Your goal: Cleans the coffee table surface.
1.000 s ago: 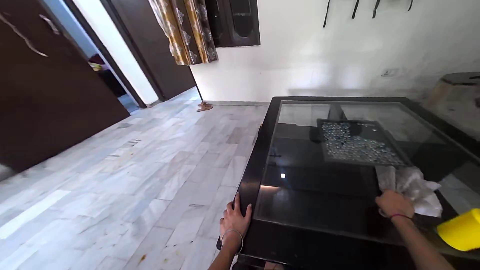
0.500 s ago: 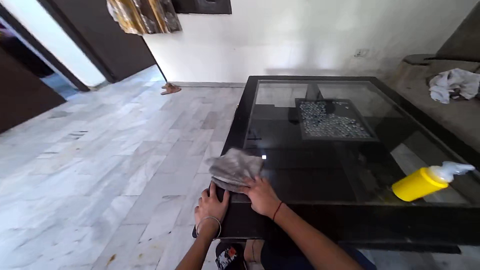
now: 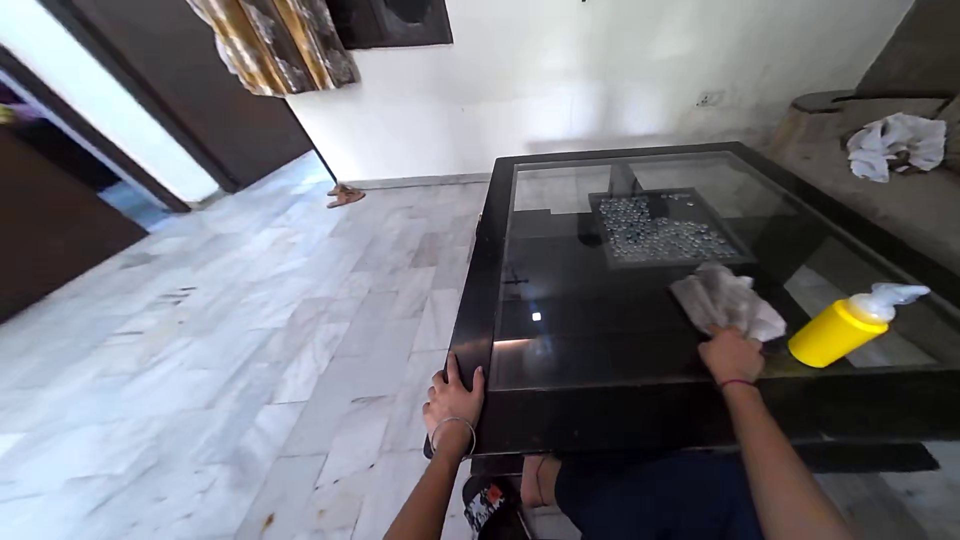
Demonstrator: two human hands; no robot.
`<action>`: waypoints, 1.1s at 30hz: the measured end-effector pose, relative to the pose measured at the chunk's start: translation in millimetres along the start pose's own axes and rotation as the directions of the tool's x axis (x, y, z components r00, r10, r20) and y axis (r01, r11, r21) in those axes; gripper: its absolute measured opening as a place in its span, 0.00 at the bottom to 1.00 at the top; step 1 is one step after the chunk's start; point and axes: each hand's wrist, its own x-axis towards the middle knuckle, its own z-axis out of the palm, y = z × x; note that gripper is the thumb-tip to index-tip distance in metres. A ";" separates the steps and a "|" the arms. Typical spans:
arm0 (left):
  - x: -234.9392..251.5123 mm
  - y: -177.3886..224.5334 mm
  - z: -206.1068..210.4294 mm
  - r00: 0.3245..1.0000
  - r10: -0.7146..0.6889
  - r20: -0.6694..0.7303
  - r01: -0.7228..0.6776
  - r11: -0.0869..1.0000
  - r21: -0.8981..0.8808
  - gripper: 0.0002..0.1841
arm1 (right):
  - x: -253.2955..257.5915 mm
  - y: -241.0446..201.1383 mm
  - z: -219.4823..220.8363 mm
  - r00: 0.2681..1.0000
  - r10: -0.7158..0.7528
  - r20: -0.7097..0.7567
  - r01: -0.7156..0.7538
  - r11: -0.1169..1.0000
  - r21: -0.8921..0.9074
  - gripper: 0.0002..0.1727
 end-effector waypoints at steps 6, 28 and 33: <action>-1.0 0.4 1.3 1.000 -0.002 -0.001 0.002 1.000 0.010 0.38 | -41.4 -60.9 1.3 0.973 -0.074 0.217 0.094 0.992 -0.082 0.23; -3.8 0.8 -0.3 0.999 -0.001 -0.041 -0.003 0.995 -0.104 0.37 | -60.3 24.1 -23.4 0.959 -0.091 0.268 0.144 0.972 -0.185 0.23; -0.2 -2.8 1.0 0.983 -0.127 -0.135 0.086 0.958 -0.273 0.34 | -157.5 -59.2 -2.6 0.817 -0.292 0.498 0.370 0.927 -0.063 0.27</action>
